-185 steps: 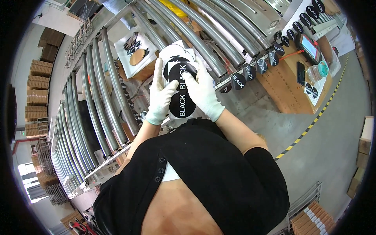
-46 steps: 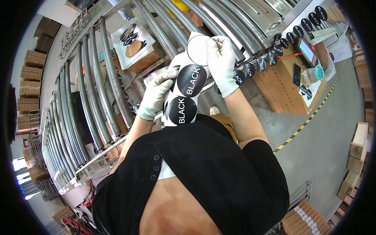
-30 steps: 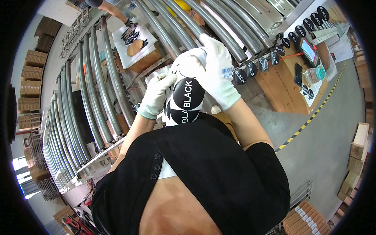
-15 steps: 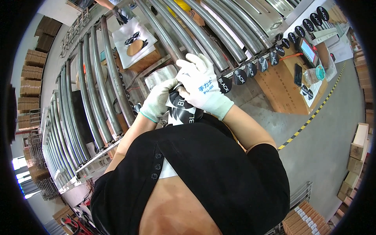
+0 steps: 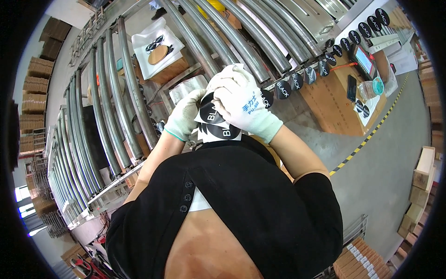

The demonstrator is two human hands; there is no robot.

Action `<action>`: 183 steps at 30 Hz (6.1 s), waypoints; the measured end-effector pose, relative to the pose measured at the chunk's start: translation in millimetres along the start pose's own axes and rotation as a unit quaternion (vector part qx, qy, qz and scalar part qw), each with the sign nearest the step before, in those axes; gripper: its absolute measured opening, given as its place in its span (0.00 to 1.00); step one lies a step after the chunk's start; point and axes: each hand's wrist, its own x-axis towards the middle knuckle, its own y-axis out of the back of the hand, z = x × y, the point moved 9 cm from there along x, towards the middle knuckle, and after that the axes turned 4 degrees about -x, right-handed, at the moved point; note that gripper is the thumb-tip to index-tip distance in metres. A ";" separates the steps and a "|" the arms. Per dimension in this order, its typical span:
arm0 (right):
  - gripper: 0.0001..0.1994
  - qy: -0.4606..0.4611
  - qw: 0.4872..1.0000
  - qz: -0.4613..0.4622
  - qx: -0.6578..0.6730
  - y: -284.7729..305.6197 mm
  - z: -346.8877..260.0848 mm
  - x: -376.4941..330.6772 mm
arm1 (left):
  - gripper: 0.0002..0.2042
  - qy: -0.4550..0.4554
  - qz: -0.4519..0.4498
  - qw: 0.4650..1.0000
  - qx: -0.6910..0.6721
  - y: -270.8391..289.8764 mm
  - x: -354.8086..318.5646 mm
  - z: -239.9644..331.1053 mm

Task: Tape a treadmill box and apply labels/stickers to circular components in a factory setting.

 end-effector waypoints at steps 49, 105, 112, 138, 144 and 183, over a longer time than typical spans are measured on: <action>0.09 0.089 0.996 -0.013 0.017 -23.7 -9.7 -0.3 | 0.12 -0.147 -0.043 0.909 0.387 -48.3 -31.5 9.3; 0.49 -0.835 0.476 -0.018 0.276 -245.5 151.9 -368.4 | 0.17 -0.088 0.010 0.920 0.381 -55.4 47.2 30.2; 0.16 -0.644 0.446 0.075 0.617 -121.1 101.8 -275.3 | 0.17 -0.146 -0.029 0.918 0.367 -99.4 40.9 20.5; 0.12 -0.419 0.466 0.086 0.774 -81.8 74.7 -48.1 | 0.32 -0.319 -0.063 0.901 0.287 -85.8 -26.0 54.9; 0.24 -0.400 0.669 0.091 0.620 -69.5 73.4 -32.5 | 0.40 -0.240 -0.073 0.946 0.207 -74.6 -15.1 39.0; 0.05 -0.317 0.891 0.040 0.323 -8.5 83.2 -10.1 | 0.15 -0.209 -0.036 0.966 0.145 -63.0 -28.6 71.6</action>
